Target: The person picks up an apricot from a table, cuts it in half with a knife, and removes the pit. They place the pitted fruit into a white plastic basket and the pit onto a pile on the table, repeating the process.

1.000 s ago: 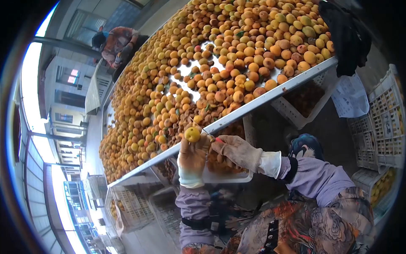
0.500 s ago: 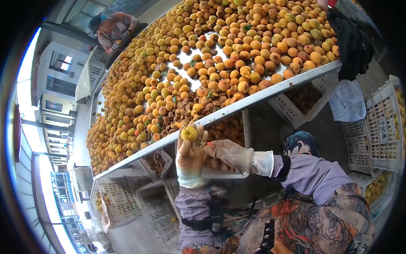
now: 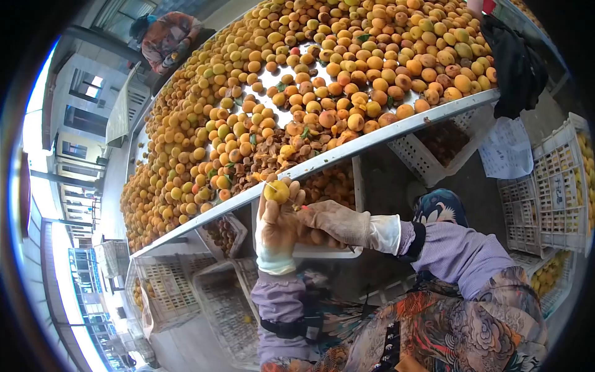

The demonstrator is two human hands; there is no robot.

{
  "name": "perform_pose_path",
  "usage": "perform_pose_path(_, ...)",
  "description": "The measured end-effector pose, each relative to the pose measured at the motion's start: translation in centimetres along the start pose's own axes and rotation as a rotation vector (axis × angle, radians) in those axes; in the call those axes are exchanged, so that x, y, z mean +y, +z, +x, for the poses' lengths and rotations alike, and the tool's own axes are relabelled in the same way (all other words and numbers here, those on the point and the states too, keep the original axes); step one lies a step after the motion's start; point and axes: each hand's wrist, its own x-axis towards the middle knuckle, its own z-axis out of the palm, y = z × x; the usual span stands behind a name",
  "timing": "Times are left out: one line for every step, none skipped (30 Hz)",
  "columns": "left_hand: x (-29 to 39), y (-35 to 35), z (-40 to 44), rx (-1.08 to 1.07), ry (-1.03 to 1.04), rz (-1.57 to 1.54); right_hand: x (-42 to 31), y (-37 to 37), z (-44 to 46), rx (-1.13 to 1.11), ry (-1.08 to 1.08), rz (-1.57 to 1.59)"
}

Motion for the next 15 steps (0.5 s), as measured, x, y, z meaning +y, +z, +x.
perform_pose_path(0.1,0.0,0.0,-0.007,0.015,0.053,-0.1,0.0,-0.2,-0.012,-0.005,-0.026)
perform_pose_path(0.1,0.0,-0.1,-0.013,0.031,0.106,0.0,-0.1,-0.3,-0.008,-0.002,-0.027)
perform_pose_path(0.0,-0.1,-0.1,-0.009,0.041,0.156,0.2,-0.3,-0.2,-0.044,-0.024,-0.016)
perform_pose_path(-0.1,-0.1,-0.1,-0.009,0.041,0.156,0.3,-0.3,-0.1,-0.081,-0.048,-0.005)
perform_pose_path(-0.2,0.0,-0.2,0.001,0.042,0.175,0.5,-0.2,0.0,-0.081,-0.049,-0.004)
perform_pose_path(-0.4,0.1,-0.3,0.010,0.045,0.194,0.8,-0.1,0.0,-0.059,-0.061,0.018)
perform_pose_path(-0.4,0.3,-0.3,0.006,0.045,0.194,0.9,0.1,0.0,-0.035,-0.075,0.039)
perform_pose_path(-0.3,0.6,-0.4,0.019,0.041,0.226,0.9,0.3,-0.1,-0.033,-0.077,0.034)
perform_pose_path(-0.3,0.8,-0.4,0.036,0.040,0.257,0.8,0.4,-0.1,-0.022,-0.067,0.046)
perform_pose_path(-0.5,0.7,-0.5,0.038,0.050,0.254,0.8,0.6,-0.1,-0.015,-0.055,0.055)
perform_pose_path(-0.7,0.4,-0.5,0.043,0.003,0.184,0.8,0.7,0.0,-0.020,-0.054,0.044)
perform_pose_path(-1.0,0.4,-0.4,0.043,-0.042,0.113,0.8,0.7,0.1,0.004,-0.029,0.029)
perform_pose_path(-1.1,0.4,-0.4,0.060,-0.046,0.151,0.7,0.6,0.2,0.032,-0.006,0.013)
perform_pose_path(-1.1,0.4,-0.4,0.056,-0.033,0.143,0.6,0.5,0.1,0.030,-0.006,-0.003)
perform_pose_path(-1.0,0.4,-0.4,0.071,-0.014,0.240,0.5,0.5,0.1,0.001,0.022,0.044)
